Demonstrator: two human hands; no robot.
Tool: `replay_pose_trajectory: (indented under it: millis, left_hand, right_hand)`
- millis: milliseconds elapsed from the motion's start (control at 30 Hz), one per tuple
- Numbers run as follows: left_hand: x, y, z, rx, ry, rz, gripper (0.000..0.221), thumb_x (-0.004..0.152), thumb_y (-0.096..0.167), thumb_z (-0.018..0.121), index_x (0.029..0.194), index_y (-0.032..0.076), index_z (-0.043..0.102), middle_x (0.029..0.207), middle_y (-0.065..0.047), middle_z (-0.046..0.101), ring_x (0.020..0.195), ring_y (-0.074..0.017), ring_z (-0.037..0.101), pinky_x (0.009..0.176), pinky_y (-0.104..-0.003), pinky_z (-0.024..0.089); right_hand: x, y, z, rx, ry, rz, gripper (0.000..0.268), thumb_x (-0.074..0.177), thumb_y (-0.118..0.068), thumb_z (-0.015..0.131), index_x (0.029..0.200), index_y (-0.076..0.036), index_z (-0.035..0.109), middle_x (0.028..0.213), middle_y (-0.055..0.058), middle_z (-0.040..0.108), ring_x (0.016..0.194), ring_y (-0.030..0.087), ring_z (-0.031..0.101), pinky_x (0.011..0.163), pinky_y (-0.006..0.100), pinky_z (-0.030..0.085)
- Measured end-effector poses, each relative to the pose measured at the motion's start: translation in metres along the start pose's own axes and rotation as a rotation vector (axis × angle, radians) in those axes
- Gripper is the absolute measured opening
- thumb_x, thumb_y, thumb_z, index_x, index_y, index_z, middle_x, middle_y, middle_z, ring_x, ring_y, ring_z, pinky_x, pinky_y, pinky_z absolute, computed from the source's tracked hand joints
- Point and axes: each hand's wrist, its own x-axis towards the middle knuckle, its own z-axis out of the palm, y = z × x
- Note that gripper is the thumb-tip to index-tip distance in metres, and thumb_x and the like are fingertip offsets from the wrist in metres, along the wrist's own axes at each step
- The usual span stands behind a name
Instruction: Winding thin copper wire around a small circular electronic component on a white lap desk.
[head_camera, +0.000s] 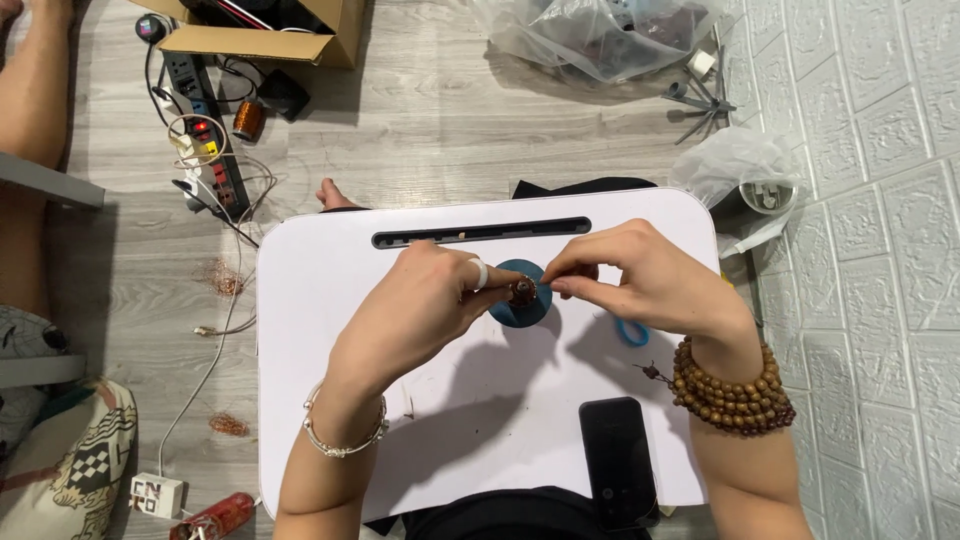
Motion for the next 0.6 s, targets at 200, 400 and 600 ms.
replay_pose_trajectory:
  millis: [200,400,600]
  left_hand:
    - [-0.004,0.002,0.000,0.127,-0.073,-0.079,0.022,0.087,0.009,0.069,0.107,0.009,0.077,0.081,-0.012,0.079,0.067,-0.0256,0.078,0.059,-0.030,0.060]
    - [-0.008,0.008,0.002,0.192,-0.116,-0.115,0.024,0.088,0.010,0.068,0.111,0.006,0.075,0.082,-0.017,0.078,0.073,-0.0328,0.077,0.064,-0.037,0.062]
    - [-0.008,0.010,0.007,0.279,-0.095,-0.096,0.022,0.089,0.013,0.069,0.109,0.005,0.076,0.077,-0.016,0.078,0.066,-0.0323,0.076,0.062,-0.040,0.062]
  right_hand:
    - [0.002,-0.004,0.004,-0.032,0.020,0.030,0.013,0.088,-0.005,0.067,0.097,-0.008,0.077,0.073,0.007,0.076,0.063,0.022,0.070,0.068,0.035,0.057]
    - [-0.002,-0.008,0.011,-0.059,0.045,0.041,0.014,0.089,-0.005,0.066,0.098,-0.008,0.076,0.071,0.007,0.075,0.060,0.021,0.069,0.065,0.034,0.058]
    - [-0.017,0.008,0.027,-0.066,0.136,0.018,0.018,0.091,-0.006,0.064,0.106,-0.009,0.074,0.073,0.007,0.075,0.062,0.022,0.070,0.065,0.034,0.058]
